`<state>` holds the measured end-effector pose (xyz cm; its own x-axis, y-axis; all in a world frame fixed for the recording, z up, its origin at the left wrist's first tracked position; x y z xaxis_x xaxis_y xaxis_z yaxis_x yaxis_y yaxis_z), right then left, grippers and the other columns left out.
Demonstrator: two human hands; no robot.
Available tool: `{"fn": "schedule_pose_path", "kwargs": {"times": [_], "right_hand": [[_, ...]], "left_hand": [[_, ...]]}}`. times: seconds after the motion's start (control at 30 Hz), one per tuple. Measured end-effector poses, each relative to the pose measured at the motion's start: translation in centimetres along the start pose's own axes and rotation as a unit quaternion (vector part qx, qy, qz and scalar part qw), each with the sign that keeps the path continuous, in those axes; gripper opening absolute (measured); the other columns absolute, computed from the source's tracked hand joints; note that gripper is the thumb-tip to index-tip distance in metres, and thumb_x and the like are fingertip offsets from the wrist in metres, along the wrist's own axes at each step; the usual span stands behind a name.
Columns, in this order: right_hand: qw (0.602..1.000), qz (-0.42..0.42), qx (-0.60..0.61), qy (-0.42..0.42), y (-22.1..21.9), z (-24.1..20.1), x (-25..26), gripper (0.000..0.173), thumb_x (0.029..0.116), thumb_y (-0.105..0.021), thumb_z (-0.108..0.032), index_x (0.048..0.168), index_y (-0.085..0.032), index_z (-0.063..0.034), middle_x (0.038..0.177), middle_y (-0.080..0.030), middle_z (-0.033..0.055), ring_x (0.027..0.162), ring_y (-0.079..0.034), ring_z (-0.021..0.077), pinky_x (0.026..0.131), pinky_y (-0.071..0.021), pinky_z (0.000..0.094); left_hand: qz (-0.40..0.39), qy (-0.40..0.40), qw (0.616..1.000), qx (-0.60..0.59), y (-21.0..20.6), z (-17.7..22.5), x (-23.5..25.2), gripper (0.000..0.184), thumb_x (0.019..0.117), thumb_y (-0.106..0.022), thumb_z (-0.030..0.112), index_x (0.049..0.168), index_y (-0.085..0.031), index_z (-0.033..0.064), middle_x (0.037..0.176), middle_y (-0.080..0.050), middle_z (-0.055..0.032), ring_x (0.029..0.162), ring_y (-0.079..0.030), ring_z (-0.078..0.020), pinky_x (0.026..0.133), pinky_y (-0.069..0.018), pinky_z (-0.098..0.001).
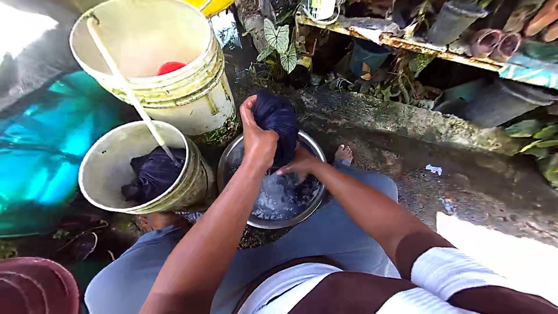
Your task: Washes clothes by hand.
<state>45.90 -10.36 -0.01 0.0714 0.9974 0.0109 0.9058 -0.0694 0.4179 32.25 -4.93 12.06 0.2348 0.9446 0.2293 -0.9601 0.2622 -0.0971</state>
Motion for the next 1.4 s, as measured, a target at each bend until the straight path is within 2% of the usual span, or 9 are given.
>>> {"fn": "schedule_pose_path", "kwargs": {"times": [0.2, 0.37, 0.5, 0.63, 0.77, 0.9, 1.0, 1.17, 1.4], "right_hand": [[0.917, 0.193, 0.346, 0.042, -0.8, -0.8, 1.9, 0.055, 0.0933, -0.065, -0.002, 0.145, -0.047, 0.0001, 0.133, -0.062, 0.0124, 0.122, -0.061, 0.0145, 0.106, -0.0521, 0.0358], [0.877, 0.221, 0.409, 0.118, -0.3, -4.2, 3.4, 0.038, 0.0911, -0.065, 0.003, 0.128, -0.056, 0.0018, 0.118, -0.067, 0.0159, 0.11, -0.066, 0.021, 0.097, -0.0573, 0.0425], [0.877, 0.198, 0.428, 0.091, -2.8, -5.3, 1.1, 0.038, 0.0897, -0.064, 0.003, 0.127, -0.055, 0.0001, 0.117, -0.065, 0.0162, 0.11, -0.065, 0.0217, 0.098, -0.0565, 0.0431], [0.923, 0.171, 0.337, 0.07, -2.3, -4.4, -0.8, 0.045, 0.0846, -0.071, 0.005, 0.125, -0.052, -0.0019, 0.118, -0.064, 0.0144, 0.11, -0.064, 0.0188, 0.096, -0.0567, 0.0392], [0.962, 0.073, 0.263, 0.008, -2.0, -1.2, -2.2, 0.099, 0.0724, -0.082, 0.006, 0.158, -0.034, -0.007, 0.159, -0.039, 0.0149, 0.14, -0.048, 0.0279, 0.11, -0.0486, 0.0467], [0.813, -0.037, 0.574, -0.087, -3.7, -0.6, -2.2, 0.064, 0.1046, -0.039, -0.044, 0.162, -0.023, -0.0194, 0.161, -0.035, 0.0153, 0.143, -0.043, 0.037, 0.104, -0.0463, 0.0637], [0.75, -0.014, 0.658, -0.066, -2.8, -2.2, -0.3, 0.09, 0.0914, -0.032, -0.084, 0.155, -0.037, -0.0206, 0.149, -0.05, 0.0171, 0.133, -0.053, 0.0369, 0.1, -0.0498, 0.064], [0.799, 0.223, 0.554, 0.064, 1.2, -5.4, 2.3, 0.051, 0.0886, -0.07, -0.002, 0.134, -0.048, 0.0006, 0.115, -0.066, 0.0195, 0.104, -0.069, 0.0297, 0.09, -0.06, 0.0516], [0.896, 0.166, 0.135, 0.389, 0.3, -9.8, 0.3, 0.033, 0.0757, -0.08, -0.008, 0.105, -0.073, 0.0061, 0.13, -0.067, 0.0256, 0.13, -0.059, 0.0392, 0.114, -0.047, 0.0504]], "left_hand": [[0.043, 0.101, 0.96, -0.256, 1.8, -4.2, -2.4, 0.063, 0.1034, -0.049, 0.007, 0.159, -0.022, 0.0194, 0.147, -0.053, -0.0092, 0.133, -0.055, -0.0261, 0.108, -0.0493, -0.0523], [-0.051, 0.213, 0.906, -0.363, 4.2, -11.8, -7.0, 0.078, 0.0758, -0.077, 0.053, 0.141, -0.053, 0.0185, 0.142, -0.057, -0.0112, 0.132, -0.054, -0.0344, 0.105, -0.0463, -0.0626], [0.004, 0.22, 0.871, -0.439, 1.0, -12.9, -7.5, 0.114, 0.0622, -0.035, 0.105, 0.144, -0.052, 0.0275, 0.142, -0.06, -0.005, 0.131, -0.056, -0.0282, 0.103, -0.0499, -0.0586], [0.046, 0.102, 0.871, -0.478, 3.1, -11.6, -3.4, 0.091, 0.0879, -0.029, 0.087, 0.142, -0.053, 0.0189, 0.139, -0.062, -0.0096, 0.131, -0.057, -0.0286, 0.108, -0.0462, -0.0603], [0.013, -0.019, 0.937, -0.348, 5.9, -8.2, 0.7, 0.041, 0.0927, -0.064, 0.04, 0.123, -0.059, 0.0129, 0.114, -0.07, -0.0073, 0.11, -0.067, -0.0216, 0.097, -0.0559, -0.0481], [0.021, -0.161, 0.977, -0.142, 4.4, -3.8, 1.7, 0.027, 0.0864, -0.074, 0.012, 0.109, -0.06, 0.0087, 0.102, -0.069, -0.0031, 0.098, -0.068, -0.0175, 0.088, -0.0592, -0.0415], [0.021, -0.171, 0.975, -0.143, 1.3, -3.0, 0.2, 0.021, 0.088, -0.071, 0.01, 0.105, -0.059, 0.0114, 0.102, -0.065, -0.0003, 0.098, -0.065, -0.015, 0.089, -0.0573, -0.0377], [0.06, 0.035, 0.928, -0.365, -0.2, -5.4, -1.4, 0.052, 0.1111, -0.023, 0.044, 0.132, -0.051, 0.0051, 0.124, -0.064, -0.0179, 0.119, -0.062, -0.0319, 0.104, -0.0503, -0.0583], [0.017, 0.22, 0.852, -0.475, 2.3, -8.2, -4.3, 0.061, 0.1053, -0.016, 0.056, 0.116, -0.061, 0.015, 0.109, -0.069, -0.009, 0.106, -0.067, -0.0233, 0.091, -0.056, -0.0495]]}}
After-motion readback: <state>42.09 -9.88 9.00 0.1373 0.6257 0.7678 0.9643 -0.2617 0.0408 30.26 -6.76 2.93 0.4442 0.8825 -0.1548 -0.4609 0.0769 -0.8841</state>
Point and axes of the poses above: each hand's wrist, its own x-axis towards the middle knuckle, its own y-axis out of the back of the hand, z = x × y, the point moved 4 cm from there along x, towards the middle knuckle
